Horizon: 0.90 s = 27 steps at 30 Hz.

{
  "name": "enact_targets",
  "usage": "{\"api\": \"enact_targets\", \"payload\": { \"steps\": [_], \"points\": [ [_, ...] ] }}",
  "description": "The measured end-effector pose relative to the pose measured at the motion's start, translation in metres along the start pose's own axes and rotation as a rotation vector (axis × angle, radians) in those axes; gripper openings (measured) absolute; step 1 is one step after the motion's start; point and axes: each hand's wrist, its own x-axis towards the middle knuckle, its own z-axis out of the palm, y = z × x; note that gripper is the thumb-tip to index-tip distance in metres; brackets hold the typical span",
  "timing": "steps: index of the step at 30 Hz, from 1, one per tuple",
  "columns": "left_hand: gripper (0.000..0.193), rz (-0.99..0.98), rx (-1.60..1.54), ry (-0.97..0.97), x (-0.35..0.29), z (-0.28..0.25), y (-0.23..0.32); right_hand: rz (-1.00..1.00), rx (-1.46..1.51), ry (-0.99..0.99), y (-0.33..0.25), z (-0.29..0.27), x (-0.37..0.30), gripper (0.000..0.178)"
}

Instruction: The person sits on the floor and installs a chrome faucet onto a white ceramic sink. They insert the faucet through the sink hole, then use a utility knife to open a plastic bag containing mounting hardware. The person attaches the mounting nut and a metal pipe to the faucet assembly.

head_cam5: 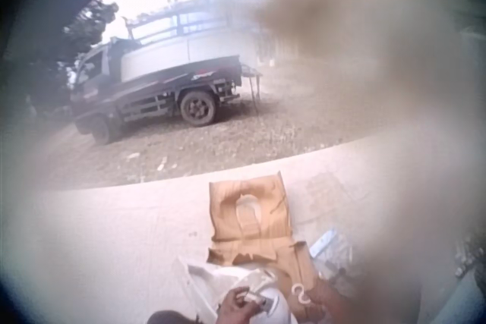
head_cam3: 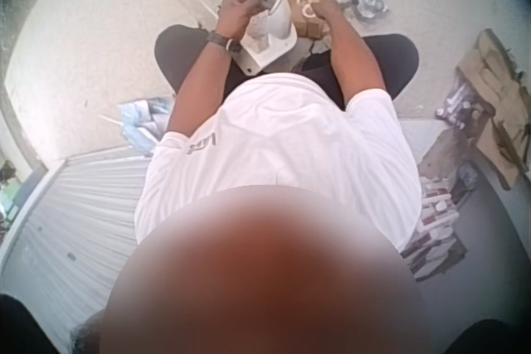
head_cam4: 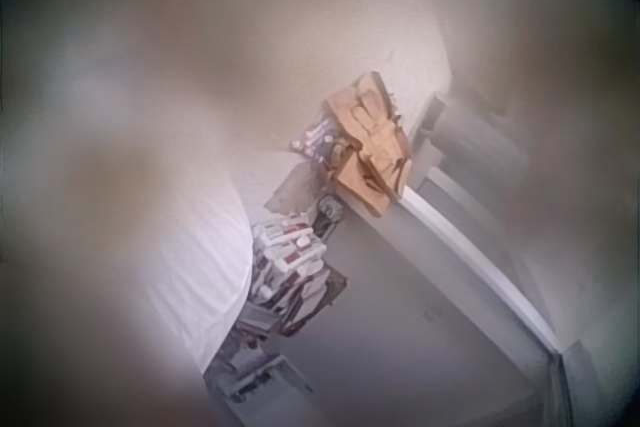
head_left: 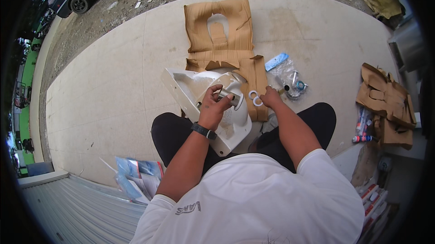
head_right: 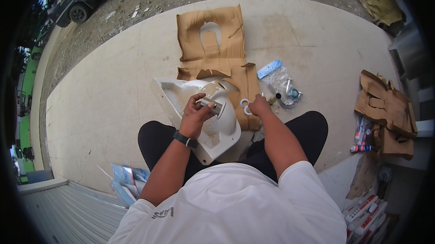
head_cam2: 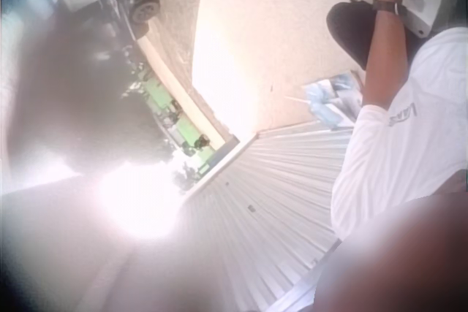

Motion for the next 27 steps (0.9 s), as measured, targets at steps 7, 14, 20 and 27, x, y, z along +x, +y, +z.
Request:
{"api": "enact_targets", "payload": {
  "steps": [7,14,20,27],
  "points": [
    [0.041,-0.02,-0.114,-0.022,0.0,0.002,0.001,-0.308,0.966,-0.583,-0.099,-0.1,-0.082,0.072],
    [0.035,-0.138,-0.166,-0.169,-0.006,0.0,0.007,-0.504,0.733,-0.45,-0.118,-0.123,-0.134,0.065],
    [0.04,-0.123,-0.112,-0.338,-0.015,0.003,0.012,-0.526,0.7,-0.379,-0.114,-0.139,-0.133,0.055],
    [0.039,-0.08,-0.127,-0.384,-0.018,0.005,0.014,-0.641,0.502,-0.355,-0.121,-0.136,-0.147,0.053]
  ]
}}
